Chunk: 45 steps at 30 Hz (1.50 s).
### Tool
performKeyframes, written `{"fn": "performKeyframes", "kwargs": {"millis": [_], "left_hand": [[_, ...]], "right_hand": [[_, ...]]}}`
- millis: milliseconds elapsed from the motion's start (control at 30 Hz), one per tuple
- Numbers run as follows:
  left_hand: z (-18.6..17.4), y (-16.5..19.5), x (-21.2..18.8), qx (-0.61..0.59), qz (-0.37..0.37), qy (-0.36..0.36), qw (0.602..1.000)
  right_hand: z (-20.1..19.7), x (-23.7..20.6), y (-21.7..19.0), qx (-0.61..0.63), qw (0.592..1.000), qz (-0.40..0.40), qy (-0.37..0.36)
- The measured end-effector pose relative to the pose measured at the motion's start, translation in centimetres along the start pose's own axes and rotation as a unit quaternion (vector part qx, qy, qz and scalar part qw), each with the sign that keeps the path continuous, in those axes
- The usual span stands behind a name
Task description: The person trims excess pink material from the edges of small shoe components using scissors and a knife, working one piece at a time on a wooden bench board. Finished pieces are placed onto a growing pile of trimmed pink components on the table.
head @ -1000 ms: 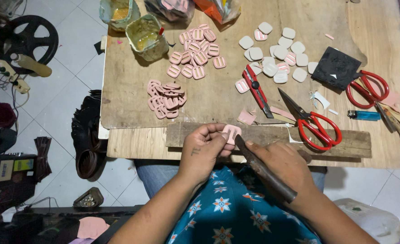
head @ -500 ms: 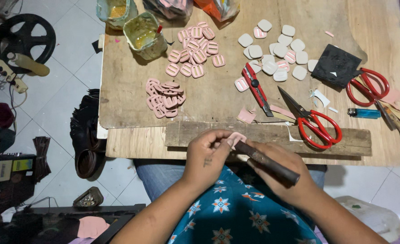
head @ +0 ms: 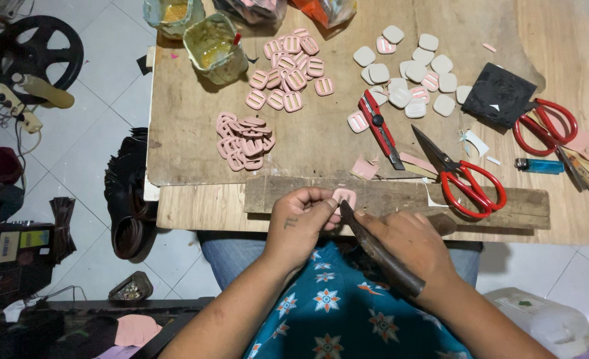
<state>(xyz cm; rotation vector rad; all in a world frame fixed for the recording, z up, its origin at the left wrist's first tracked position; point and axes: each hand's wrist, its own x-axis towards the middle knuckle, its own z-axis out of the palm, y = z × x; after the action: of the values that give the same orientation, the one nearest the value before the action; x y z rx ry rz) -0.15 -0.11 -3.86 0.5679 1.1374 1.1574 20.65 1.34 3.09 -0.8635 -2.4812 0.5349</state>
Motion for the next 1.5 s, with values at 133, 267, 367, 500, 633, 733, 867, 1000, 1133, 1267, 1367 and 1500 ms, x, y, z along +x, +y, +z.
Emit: {"fn": "performKeyframes", "kwargs": {"millis": [133, 267, 367, 500, 633, 733, 867, 1000, 1133, 1267, 1367, 1500], "left_hand": [[0.2, 0.0, -0.5, -0.029, 0.043, -0.059, 0.997], [0.1, -0.6, -1.5, 0.017, 0.078, -0.106, 0.991], [0.1, -1.3, -1.0, 0.017, 0.086, -0.102, 0.991], [-0.5, -1.6, -0.2, 0.044, 0.099, -0.083, 0.991], [-0.4, -0.7, -0.2, 0.057, 0.082, -0.067, 0.993], [-0.1, 0.5, -0.9, 0.108, 0.099, -0.062, 0.987], [0.1, 2.3, -1.7, 0.226, 0.188, -0.055, 0.954], [0.1, 3.0, -2.0, 0.289, 0.239, -0.062, 0.925], [-0.3, 3.1, -1.8, 0.304, 0.26, -0.091, 0.912], [-0.3, 2.5, -1.5, 0.281, 0.226, -0.112, 0.926], [-0.4, 2.0, -1.4, 0.293, 0.247, -0.089, 0.919], [-0.5, 1.8, -0.8, 0.301, 0.251, -0.045, 0.919]], "right_hand": [[0.3, 0.0, -0.4, 0.003, 1.0, 0.025, -0.015], [0.0, 0.1, -0.2, 0.083, 0.995, 0.058, -0.016], [-0.2, 0.4, 0.0, 0.069, 0.998, 0.002, -0.01], [-0.3, 0.6, -0.4, 0.044, 0.999, -0.004, -0.002], [-0.1, 0.7, -0.9, 0.102, 0.99, 0.096, 0.028], [-0.1, 0.7, -0.9, 0.159, 0.979, 0.126, 0.033], [0.0, 0.7, -0.7, 0.149, 0.979, 0.139, 0.016], [0.4, 0.6, -0.5, 0.093, 0.989, 0.107, 0.045], [1.2, 0.7, -0.9, 0.014, 0.996, 0.08, 0.045], [1.3, 0.7, -1.0, -0.013, 0.997, 0.066, 0.026], [0.9, 0.7, -0.8, -0.012, 0.998, 0.056, 0.024], [0.5, 0.4, -1.0, 0.01, 0.996, 0.053, 0.066]]}}
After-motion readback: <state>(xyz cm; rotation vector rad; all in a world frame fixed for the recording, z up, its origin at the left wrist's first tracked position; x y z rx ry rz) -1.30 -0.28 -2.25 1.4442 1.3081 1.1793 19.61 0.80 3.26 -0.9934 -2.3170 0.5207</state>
